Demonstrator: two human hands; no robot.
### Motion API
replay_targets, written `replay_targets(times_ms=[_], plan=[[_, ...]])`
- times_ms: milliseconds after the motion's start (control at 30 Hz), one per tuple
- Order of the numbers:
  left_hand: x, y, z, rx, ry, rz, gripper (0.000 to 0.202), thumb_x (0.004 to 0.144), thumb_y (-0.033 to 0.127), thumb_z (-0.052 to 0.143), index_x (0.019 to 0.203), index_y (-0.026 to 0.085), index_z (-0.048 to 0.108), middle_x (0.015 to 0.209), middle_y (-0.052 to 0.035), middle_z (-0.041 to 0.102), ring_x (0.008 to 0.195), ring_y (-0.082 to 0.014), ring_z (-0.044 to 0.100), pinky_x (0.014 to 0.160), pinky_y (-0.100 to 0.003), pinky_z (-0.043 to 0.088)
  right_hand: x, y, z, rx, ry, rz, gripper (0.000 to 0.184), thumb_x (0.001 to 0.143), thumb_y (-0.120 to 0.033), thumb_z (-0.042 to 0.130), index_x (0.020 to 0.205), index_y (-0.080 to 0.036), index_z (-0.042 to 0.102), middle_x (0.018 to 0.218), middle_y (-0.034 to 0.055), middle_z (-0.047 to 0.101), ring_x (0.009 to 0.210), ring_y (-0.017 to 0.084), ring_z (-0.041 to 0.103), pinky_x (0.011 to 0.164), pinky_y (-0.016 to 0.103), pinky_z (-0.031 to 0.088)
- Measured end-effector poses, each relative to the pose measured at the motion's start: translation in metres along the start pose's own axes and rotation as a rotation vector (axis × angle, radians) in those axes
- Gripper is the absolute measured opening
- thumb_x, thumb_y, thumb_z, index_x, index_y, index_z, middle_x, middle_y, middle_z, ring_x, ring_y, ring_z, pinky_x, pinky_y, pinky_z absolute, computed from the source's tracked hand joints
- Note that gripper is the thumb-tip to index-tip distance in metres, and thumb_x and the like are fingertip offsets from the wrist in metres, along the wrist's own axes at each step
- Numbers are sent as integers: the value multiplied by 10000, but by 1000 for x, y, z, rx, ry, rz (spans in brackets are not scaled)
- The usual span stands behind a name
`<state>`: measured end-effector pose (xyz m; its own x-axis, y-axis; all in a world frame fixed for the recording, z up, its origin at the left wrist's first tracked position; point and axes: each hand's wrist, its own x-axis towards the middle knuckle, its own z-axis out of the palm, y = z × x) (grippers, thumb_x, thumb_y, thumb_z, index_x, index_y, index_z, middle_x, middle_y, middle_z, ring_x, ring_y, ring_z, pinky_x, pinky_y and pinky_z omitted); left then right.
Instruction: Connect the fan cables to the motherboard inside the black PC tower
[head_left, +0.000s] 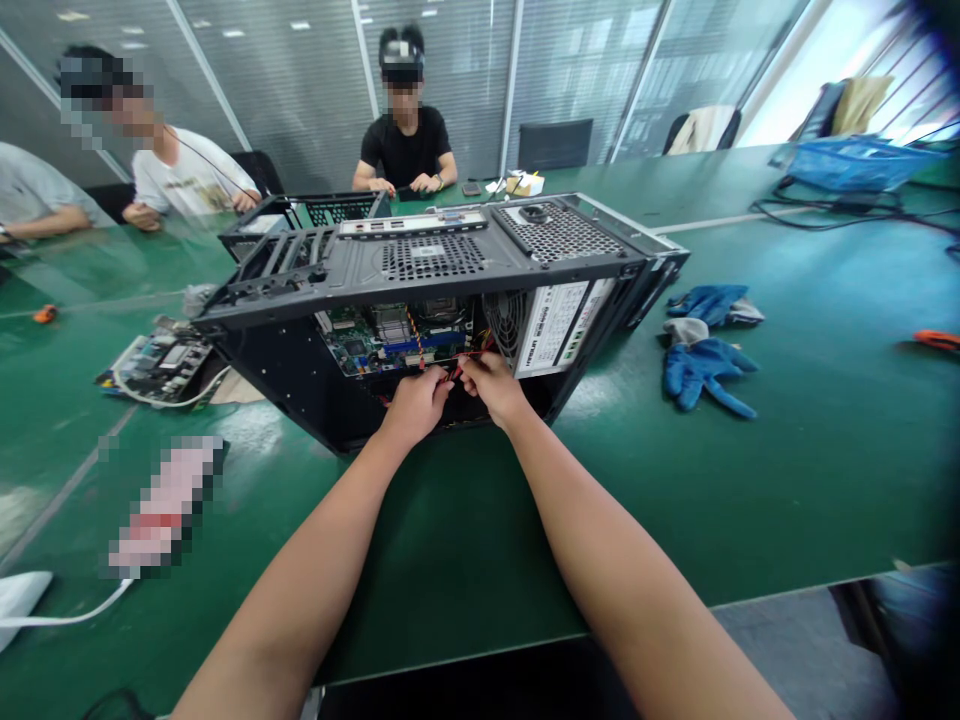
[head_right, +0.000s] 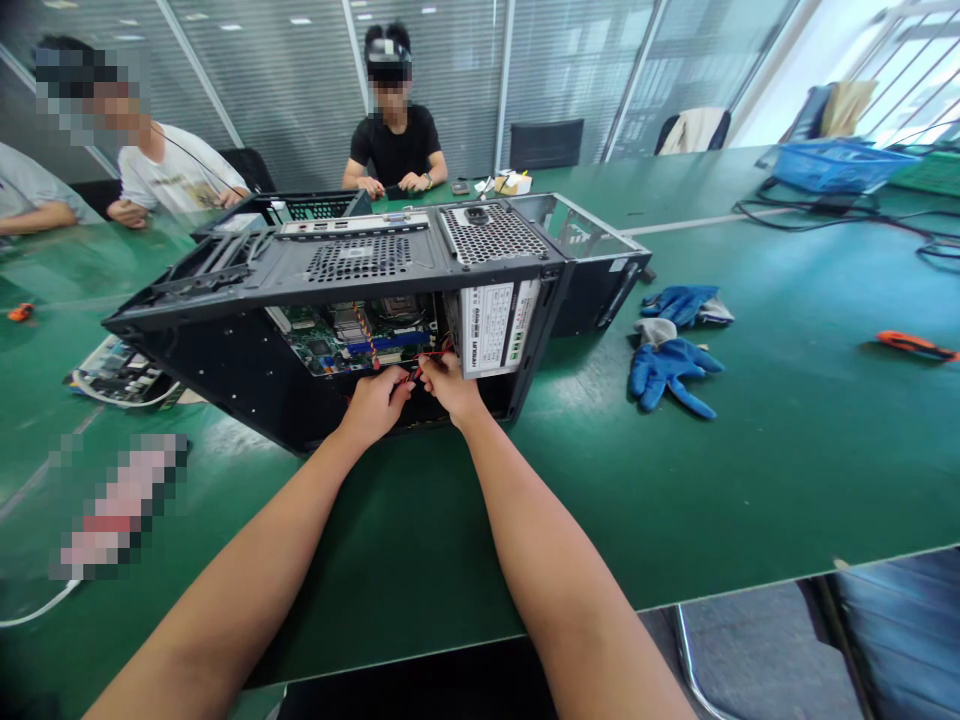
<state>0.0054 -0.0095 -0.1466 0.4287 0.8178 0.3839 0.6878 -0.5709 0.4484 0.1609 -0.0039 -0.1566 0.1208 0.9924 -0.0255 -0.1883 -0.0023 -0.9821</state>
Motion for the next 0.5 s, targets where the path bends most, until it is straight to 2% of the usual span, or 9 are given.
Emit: replay_targets(times_ms=[133, 267, 500], plan=[[0, 0, -1, -98, 4, 11, 107, 931, 220, 489, 946, 180, 588, 767, -40, 716, 723, -187, 690, 685, -272, 471, -2, -3, 1, 169, -59, 28, 434, 600, -531, 797, 712, -196, 544, 566, -55, 508, 519, 76, 446, 500, 240, 333], [0, 1, -3, -158, 9, 15, 113, 926, 226, 484, 938, 182, 587, 777, -26, 707, 730, -166, 673, 703, -260, 464, -6, -6, -2, 317, -147, 76, 398, 575, -458, 834, 769, -197, 603, 595, -62, 499, 560, 72, 439, 532, 234, 338], [1, 2, -7, -113, 50, 32, 160, 921, 263, 481, 891, 179, 613, 785, -28, 657, 731, -165, 604, 723, -274, 451, -8, -8, -3, 322, -237, 121, 398, 580, -468, 839, 791, -178, 667, 601, -52, 489, 570, 71, 414, 528, 240, 320]])
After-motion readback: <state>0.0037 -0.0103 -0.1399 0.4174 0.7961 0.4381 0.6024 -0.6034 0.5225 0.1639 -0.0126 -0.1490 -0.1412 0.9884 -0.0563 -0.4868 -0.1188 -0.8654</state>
